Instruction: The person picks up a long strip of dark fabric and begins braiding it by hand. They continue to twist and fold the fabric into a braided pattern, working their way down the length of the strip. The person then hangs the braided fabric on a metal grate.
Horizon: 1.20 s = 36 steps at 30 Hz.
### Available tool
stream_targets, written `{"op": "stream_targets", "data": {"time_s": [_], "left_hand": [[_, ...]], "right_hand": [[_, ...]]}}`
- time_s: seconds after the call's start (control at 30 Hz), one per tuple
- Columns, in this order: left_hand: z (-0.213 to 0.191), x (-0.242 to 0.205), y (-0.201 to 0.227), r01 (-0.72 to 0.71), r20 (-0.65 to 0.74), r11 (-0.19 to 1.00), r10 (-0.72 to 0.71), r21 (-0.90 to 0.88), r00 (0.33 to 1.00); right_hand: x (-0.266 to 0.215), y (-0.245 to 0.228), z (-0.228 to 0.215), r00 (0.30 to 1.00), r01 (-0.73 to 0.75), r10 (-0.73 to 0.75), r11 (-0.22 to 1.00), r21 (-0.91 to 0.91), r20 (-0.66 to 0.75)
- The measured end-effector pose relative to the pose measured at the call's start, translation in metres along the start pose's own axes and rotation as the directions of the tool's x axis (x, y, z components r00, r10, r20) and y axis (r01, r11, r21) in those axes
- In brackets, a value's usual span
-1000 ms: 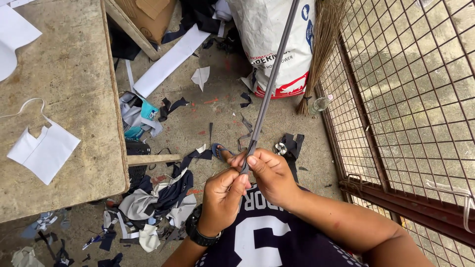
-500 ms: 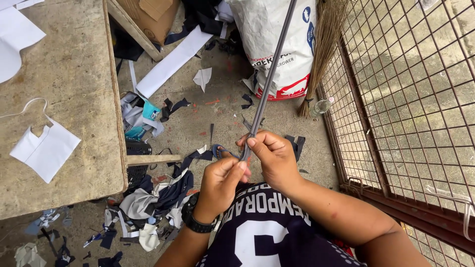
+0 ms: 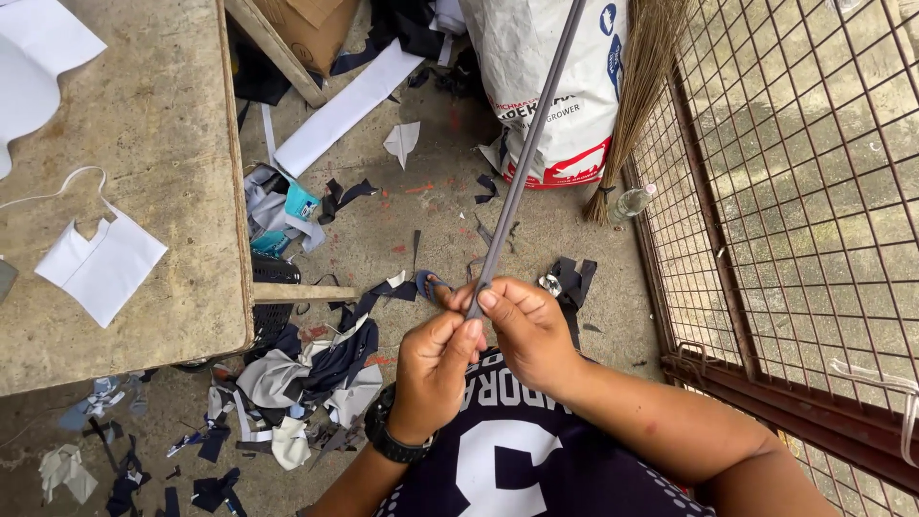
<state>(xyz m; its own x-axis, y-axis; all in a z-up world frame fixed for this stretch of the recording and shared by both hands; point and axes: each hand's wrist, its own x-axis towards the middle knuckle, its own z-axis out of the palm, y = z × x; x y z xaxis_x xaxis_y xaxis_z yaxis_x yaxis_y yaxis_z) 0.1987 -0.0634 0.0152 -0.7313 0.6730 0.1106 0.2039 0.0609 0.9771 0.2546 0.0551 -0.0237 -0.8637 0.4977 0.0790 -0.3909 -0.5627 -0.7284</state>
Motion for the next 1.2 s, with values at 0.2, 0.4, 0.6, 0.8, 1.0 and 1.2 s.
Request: {"op": "stream_targets", "data": {"time_s": [0.2, 0.4, 0.6, 0.8, 1.0, 1.2], "left_hand": [[-0.004, -0.027, 0.001, -0.001, 0.025, 0.996, -0.002, 0.089, 1.000], [-0.005, -0.029, -0.002, -0.017, 0.018, 0.999, 0.016, 0.051, 1.000], [-0.006, -0.021, -0.010, 0.046, 0.033, 0.999, -0.047, 0.005, 0.998], [-0.002, 0.001, -0.013, 0.106, 0.078, 0.994, -0.104, -0.027, 0.992], [0.003, 0.004, 0.000, 0.005, 0.011, 0.999, -0.005, 0.034, 1.000], [-0.012, -0.028, 0.000, -0.065, 0.003, 0.997, 0.065, 0.047, 0.998]], "right_hand": [[-0.019, -0.018, 0.004, 0.974, -0.034, 0.068, 0.986, -0.161, 0.216], [-0.014, -0.015, -0.004, 0.960, -0.064, 0.136, 0.958, -0.279, 0.246], [0.005, -0.012, -0.012, 0.984, -0.141, 0.166, 0.945, -0.295, 0.064], [0.010, -0.010, -0.016, 0.987, -0.138, 0.156, 0.951, -0.275, 0.044], [0.009, -0.009, -0.006, 0.992, -0.115, 0.124, 0.963, -0.242, 0.024], [-0.002, -0.001, 0.004, 0.993, -0.121, 0.117, 0.939, -0.322, -0.031]]}}
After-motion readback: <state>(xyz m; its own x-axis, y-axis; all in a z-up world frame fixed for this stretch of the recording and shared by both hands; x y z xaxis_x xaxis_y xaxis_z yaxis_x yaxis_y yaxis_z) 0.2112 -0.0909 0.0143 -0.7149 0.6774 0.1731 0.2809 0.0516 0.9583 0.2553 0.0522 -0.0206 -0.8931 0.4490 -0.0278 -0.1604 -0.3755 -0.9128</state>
